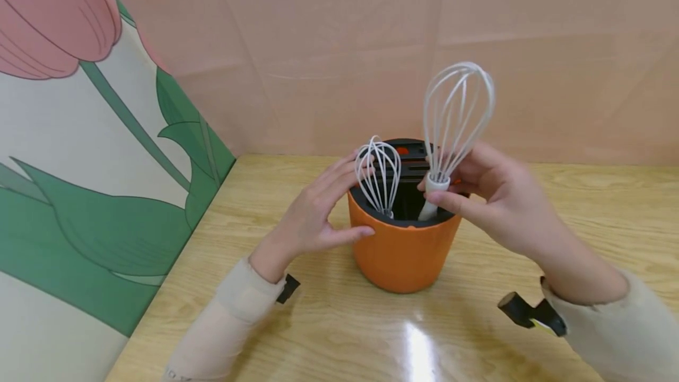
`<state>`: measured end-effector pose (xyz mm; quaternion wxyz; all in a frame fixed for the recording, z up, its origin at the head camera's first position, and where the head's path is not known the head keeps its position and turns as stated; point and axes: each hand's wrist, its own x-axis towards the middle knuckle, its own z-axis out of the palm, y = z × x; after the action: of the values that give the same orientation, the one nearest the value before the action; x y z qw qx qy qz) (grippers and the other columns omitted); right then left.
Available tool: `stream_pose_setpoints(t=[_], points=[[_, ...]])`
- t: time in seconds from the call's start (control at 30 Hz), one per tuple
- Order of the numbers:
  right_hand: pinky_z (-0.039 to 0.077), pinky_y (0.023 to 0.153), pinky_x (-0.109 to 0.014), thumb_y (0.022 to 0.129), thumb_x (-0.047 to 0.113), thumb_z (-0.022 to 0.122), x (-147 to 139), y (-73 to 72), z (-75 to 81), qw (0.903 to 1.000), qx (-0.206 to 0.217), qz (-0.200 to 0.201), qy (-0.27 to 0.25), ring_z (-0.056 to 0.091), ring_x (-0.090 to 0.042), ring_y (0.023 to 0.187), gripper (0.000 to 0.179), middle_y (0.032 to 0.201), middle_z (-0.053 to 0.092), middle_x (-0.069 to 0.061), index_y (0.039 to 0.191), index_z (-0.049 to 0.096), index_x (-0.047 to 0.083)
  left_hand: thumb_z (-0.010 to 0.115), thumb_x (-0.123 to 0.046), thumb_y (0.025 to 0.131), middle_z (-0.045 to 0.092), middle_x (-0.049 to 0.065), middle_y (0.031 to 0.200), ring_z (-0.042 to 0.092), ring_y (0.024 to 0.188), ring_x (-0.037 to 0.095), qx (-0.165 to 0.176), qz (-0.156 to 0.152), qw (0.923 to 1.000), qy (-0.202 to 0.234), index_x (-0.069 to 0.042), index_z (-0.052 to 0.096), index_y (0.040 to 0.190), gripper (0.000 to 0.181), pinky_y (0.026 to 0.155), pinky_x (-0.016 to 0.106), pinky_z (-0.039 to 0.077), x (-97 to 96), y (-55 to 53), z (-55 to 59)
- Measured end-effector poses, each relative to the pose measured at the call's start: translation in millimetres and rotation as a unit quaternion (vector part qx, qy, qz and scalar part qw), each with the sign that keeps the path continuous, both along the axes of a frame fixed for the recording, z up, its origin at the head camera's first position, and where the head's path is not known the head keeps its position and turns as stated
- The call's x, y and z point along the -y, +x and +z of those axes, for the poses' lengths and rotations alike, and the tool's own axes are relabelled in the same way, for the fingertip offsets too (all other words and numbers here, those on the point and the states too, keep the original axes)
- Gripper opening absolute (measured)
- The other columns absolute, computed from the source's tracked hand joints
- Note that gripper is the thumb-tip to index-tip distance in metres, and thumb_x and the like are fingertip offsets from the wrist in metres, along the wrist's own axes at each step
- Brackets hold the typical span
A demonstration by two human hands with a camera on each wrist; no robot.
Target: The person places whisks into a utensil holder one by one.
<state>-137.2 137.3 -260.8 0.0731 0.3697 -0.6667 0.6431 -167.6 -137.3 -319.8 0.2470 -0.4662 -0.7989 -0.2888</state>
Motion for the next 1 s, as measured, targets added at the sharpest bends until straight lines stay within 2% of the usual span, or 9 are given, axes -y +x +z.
stream_pose_setpoints(t=[0.2,0.33,0.47,0.67,0.87,1.0], points=[[0.057,0.073,-0.016,0.081,-0.006,0.076,-1,0.6,-0.1,0.9964,-0.047,-0.027,0.065,0.073,-0.010,0.084,0.036,0.093,0.075,-0.003,0.114,0.062,-0.006,0.071,-0.050,0.088,0.047,0.015,0.152,0.032,0.150,0.029,-0.006,-0.004,1.0000,0.001,-0.002,0.050,0.141,0.074,0.123,0.042,0.030,-0.3,-1.4,0.7],[0.056,0.070,-0.015,0.078,-0.011,0.077,0,0.4,0.1,0.9937,-0.065,-0.039,0.083,0.072,-0.009,0.082,0.047,0.090,0.075,-0.002,0.121,0.059,-0.007,0.072,-0.048,0.088,0.047,0.015,0.152,0.033,0.150,0.029,-0.007,-0.004,1.0000,0.000,-0.002,0.050,0.142,0.075,0.123,0.042,0.030,-0.1,-1.9,0.5],[0.056,0.069,-0.017,0.076,-0.015,0.076,-1,-0.3,0.1,0.9965,-0.055,-0.016,0.060,0.071,-0.011,0.084,0.062,0.093,0.073,-0.007,0.132,0.051,-0.003,0.074,-0.047,0.087,0.047,0.015,0.152,0.033,0.150,0.028,-0.005,-0.003,1.0000,-0.001,-0.002,0.050,0.142,0.075,0.123,0.042,0.030,0.0,-1.8,0.2],[0.058,0.082,-0.020,0.077,-0.024,0.069,-5,-1.4,-1.5,0.9994,-0.012,0.031,-0.010,0.071,-0.016,0.098,0.072,0.106,0.071,-0.010,0.140,0.043,0.000,0.074,-0.046,0.086,0.047,0.014,0.152,0.032,0.150,0.028,-0.004,0.000,1.0000,-0.004,-0.002,0.050,0.142,0.075,0.123,0.041,0.030,-0.5,-2.3,-0.2],[0.058,0.088,-0.021,0.078,-0.026,0.065,-11,-0.3,-2.9,0.9987,0.027,0.020,-0.039,0.069,-0.017,0.107,0.074,0.116,0.071,-0.010,0.141,0.041,0.003,0.076,-0.044,0.085,0.047,0.014,0.152,0.031,0.150,0.028,-0.002,-0.002,1.0000,-0.005,-0.003,0.049,0.143,0.075,0.122,0.041,0.031,-0.4,-2.8,1.9],[0.057,0.091,-0.021,0.074,-0.031,0.064,-16,-0.5,-5.7,0.9974,0.033,0.004,-0.064,0.068,-0.018,0.112,0.079,0.119,0.069,-0.013,0.144,0.042,0.001,0.077,-0.044,0.084,0.049,0.014,0.150,0.032,0.150,0.028,-0.009,0.000,0.9998,-0.017,-0.002,0.049,0.142,0.077,0.122,0.040,0.031,2.3,-4.2,2.4]])
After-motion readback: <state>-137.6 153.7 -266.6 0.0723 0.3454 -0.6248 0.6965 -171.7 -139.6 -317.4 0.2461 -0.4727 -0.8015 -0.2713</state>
